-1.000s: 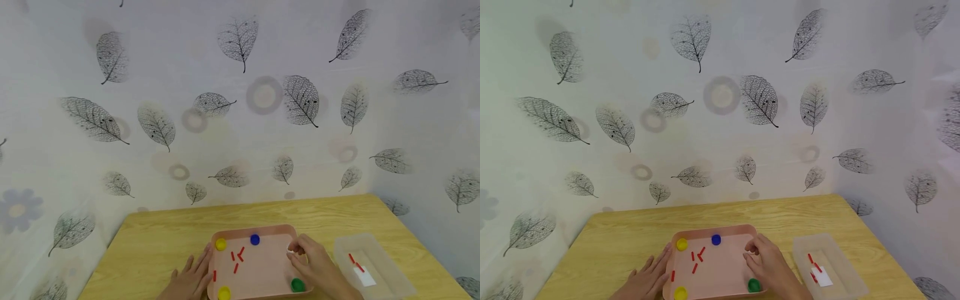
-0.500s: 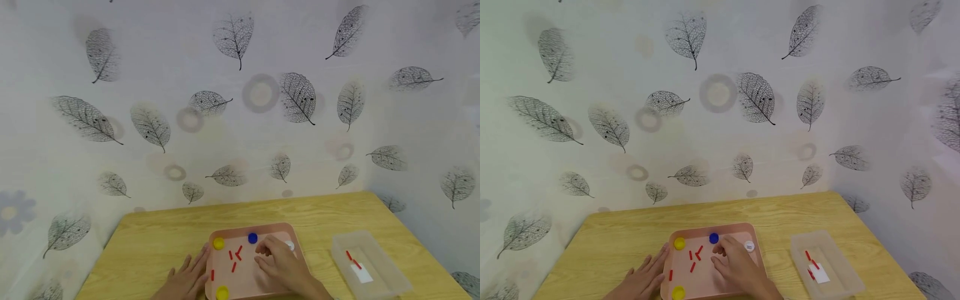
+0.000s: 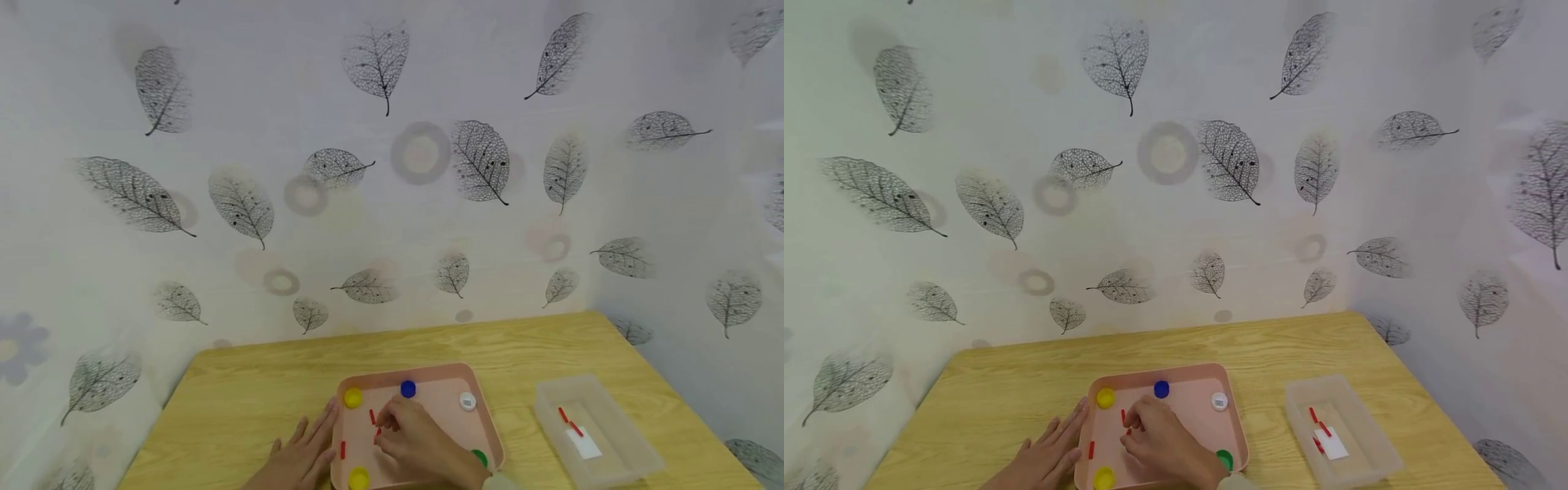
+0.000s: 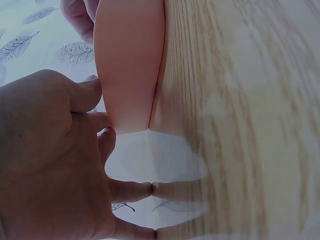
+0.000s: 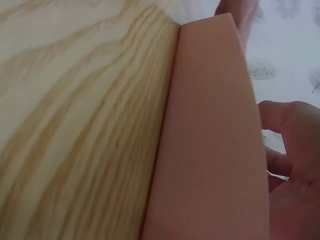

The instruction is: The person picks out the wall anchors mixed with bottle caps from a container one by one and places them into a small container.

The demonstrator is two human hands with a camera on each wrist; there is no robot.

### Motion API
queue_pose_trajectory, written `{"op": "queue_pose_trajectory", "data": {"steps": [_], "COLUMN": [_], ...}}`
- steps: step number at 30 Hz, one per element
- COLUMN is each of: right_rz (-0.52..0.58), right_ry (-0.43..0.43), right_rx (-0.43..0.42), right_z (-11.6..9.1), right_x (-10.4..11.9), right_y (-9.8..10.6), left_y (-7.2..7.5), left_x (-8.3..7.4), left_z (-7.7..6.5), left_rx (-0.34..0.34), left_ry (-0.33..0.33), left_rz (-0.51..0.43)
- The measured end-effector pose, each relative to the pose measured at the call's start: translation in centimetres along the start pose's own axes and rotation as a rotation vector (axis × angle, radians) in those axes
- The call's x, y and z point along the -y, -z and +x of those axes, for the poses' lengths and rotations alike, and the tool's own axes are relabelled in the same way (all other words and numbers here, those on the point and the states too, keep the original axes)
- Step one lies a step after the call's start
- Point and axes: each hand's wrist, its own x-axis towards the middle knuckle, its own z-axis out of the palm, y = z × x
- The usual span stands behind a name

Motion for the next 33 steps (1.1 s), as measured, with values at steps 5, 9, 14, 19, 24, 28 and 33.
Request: {"op": "queue_pose_trajectory", "data": {"steps": [5,9,14,19,24,28,33], "right_rz": [0.008,0.0,0.008,-0.091,-0.116,-0.139,-0.193], "right_ry": [-0.058,-0.066,-0.079,-0.013,-0.04,-0.036,0.004], "right_rx": [0.061,0.101,0.159,0.188,0.225,0.238,0.241], "right_z": [1.3,2.1,2.6,3.1,3.4,3.6,4.0], "right_x": [0.2,0.4,0.6,0.8,1.0,1.1,0.9], "right_y": [-1.0,-1.7,-2.2,-2.6,-3.0,-3.4,-3.8], "left_y": [0.0,0.0,0.1,0.0,0.1,0.2,0.2], "left_x": [0.2,0.3,0.3,0.2,0.3,0.2,0.0], "left_z": [0.0,0.0,-0.1,-0.1,-0.4,-0.5,-0.5], "left_rx": [0.01,-0.003,-0.003,-0.01,-0.006,-0.002,0.0], "left_ry": [0.009,0.013,-0.007,-0.017,-0.035,-0.019,-0.017], "left_rz": [-0.007,0.016,0.03,0.036,0.015,-0.016,-0.008]}}
